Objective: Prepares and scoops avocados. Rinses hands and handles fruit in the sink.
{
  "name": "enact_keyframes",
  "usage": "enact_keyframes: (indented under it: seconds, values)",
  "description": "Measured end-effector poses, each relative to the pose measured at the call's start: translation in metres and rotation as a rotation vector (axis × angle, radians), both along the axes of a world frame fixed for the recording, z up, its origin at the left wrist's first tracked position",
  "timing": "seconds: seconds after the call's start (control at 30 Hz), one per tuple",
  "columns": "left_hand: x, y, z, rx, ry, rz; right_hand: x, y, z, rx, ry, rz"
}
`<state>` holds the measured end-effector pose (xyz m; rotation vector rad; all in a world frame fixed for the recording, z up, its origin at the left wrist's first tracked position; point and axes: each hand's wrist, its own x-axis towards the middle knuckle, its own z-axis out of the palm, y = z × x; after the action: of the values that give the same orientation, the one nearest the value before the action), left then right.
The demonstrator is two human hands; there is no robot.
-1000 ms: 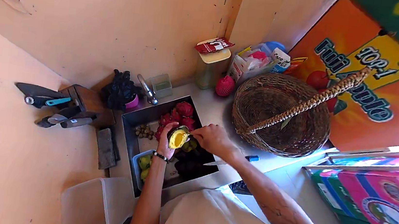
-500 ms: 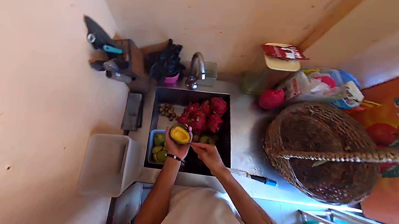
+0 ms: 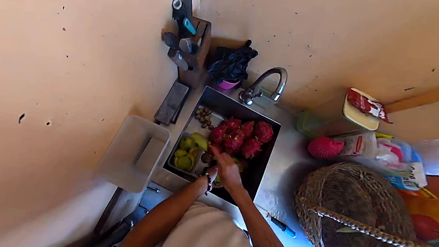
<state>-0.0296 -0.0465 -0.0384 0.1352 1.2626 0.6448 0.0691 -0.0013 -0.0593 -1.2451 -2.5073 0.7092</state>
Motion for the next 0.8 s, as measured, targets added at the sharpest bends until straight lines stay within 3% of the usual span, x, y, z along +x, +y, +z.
enact_keyframes:
  seconds: [0.03,0.07,0.1,0.13,0.17,0.2,0.23,0.33,0.47,0.63,0.8]
  values:
    - [0.000,0.007,0.040,-0.133,0.039,0.092,-0.004,0.003,-0.005,-0.069,-0.061,0.061]
    - [-0.002,0.013,0.060,-0.202,0.033,0.173,-0.006,0.005,-0.007,-0.114,-0.100,0.096]
    - [-0.002,0.014,0.057,-0.200,-0.014,0.254,-0.007,0.005,-0.005,-0.151,-0.099,0.103]
    - [-0.004,0.009,0.032,-0.098,-0.121,0.314,-0.005,0.006,0.000,-0.189,-0.067,0.089]
    - [-0.006,0.001,-0.017,0.105,-0.279,0.324,0.000,0.008,0.010,-0.229,-0.027,0.056]
    - [-0.001,0.003,-0.048,0.142,-0.390,0.436,0.008,0.009,0.022,-0.248,0.019,0.006]
    - [0.002,0.008,-0.060,0.103,-0.464,0.563,0.019,0.008,0.034,-0.247,0.060,-0.057]
    - [0.004,0.019,-0.054,0.011,-0.548,0.801,0.060,-0.004,0.065,-0.142,0.052,-0.264]
    - [0.008,0.022,-0.040,0.022,-0.480,0.855,0.075,-0.034,0.072,-0.001,-0.220,-0.394]
    - [0.023,0.031,-0.030,0.130,-0.268,0.804,0.061,-0.065,0.016,0.405,-0.187,-0.385]
    - [0.023,0.039,-0.034,0.178,-0.245,0.801,0.044,-0.081,0.015,0.165,0.042,-0.414]
